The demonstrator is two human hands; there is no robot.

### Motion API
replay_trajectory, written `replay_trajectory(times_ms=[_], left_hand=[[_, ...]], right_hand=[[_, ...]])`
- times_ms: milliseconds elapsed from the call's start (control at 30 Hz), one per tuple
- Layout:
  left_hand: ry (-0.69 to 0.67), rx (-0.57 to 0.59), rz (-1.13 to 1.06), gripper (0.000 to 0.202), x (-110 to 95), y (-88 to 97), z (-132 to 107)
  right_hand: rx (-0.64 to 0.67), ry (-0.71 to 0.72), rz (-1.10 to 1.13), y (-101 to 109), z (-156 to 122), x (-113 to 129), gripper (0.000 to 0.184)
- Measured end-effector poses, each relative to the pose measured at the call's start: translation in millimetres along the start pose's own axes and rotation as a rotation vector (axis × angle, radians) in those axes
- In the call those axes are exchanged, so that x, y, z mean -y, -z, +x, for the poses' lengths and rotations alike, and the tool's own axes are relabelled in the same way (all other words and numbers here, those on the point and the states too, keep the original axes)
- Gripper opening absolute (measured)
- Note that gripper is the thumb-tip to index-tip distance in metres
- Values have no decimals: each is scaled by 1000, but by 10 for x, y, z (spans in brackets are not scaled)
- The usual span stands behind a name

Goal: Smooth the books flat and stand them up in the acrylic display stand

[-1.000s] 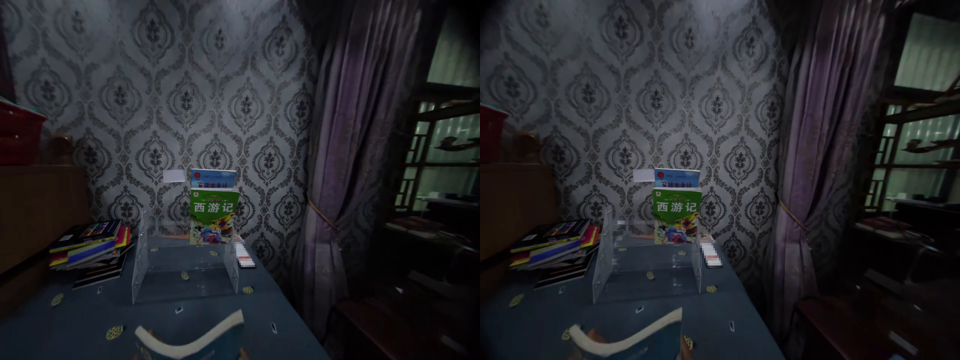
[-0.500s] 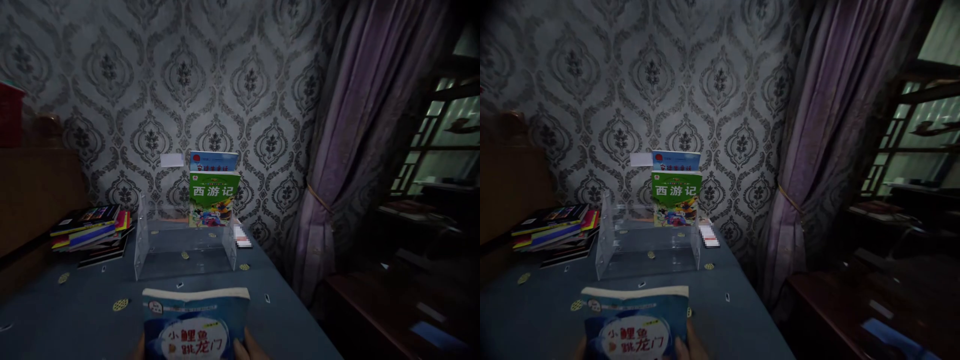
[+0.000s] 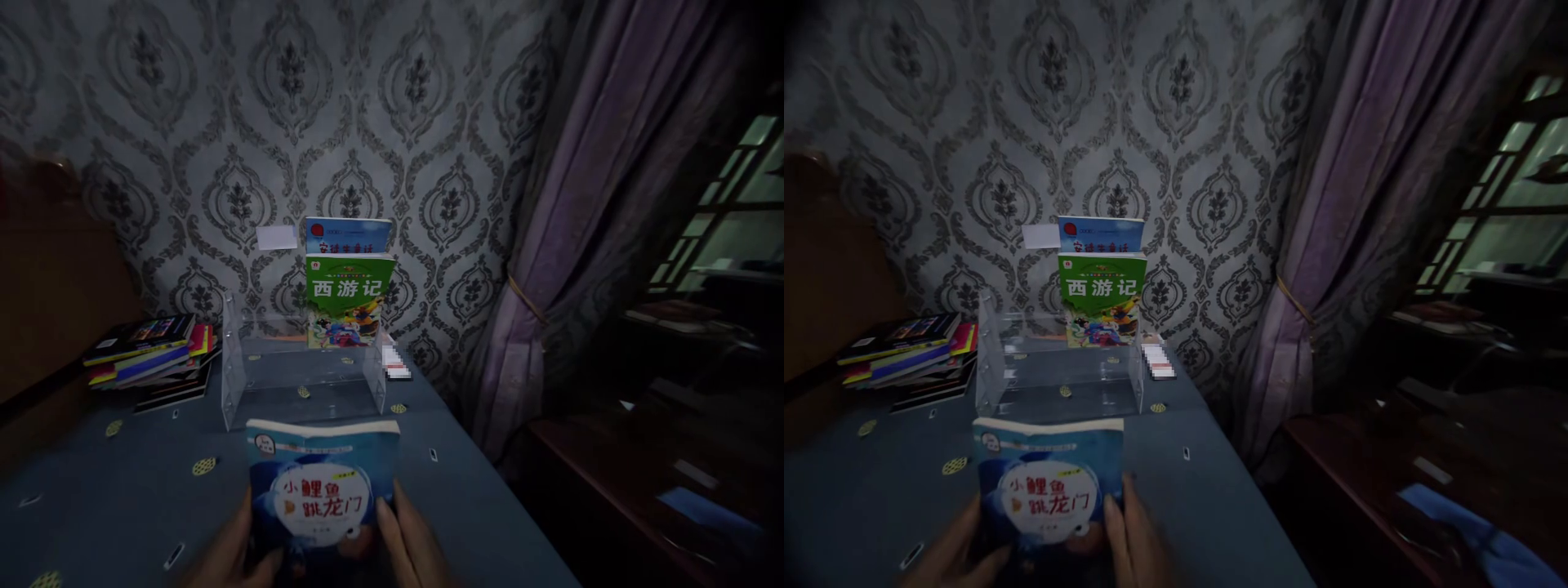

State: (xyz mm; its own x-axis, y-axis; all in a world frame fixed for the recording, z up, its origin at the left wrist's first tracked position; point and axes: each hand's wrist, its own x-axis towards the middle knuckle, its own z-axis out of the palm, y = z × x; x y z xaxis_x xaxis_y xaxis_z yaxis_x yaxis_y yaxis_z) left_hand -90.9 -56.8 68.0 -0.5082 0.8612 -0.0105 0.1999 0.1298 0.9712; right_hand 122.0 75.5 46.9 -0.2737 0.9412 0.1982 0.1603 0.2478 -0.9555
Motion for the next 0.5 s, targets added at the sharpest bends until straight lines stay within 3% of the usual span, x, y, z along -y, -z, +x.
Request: replay_trajectory(times_ms=[133,233,367,500], left_hand=[[-27,214,-98,75,-358,27,228],[12,303,-108,81,-664,24,467],[177,270,8,69,-883,28,681],[197,271,-17,60,-898,-2,669]], right_hand=[[41,35,35,-38,248,67,64],[115,41,15,-47,590,256,55],[168,86,-1,-42,939,437,38],[179,52,-16,10,961,430,32]])
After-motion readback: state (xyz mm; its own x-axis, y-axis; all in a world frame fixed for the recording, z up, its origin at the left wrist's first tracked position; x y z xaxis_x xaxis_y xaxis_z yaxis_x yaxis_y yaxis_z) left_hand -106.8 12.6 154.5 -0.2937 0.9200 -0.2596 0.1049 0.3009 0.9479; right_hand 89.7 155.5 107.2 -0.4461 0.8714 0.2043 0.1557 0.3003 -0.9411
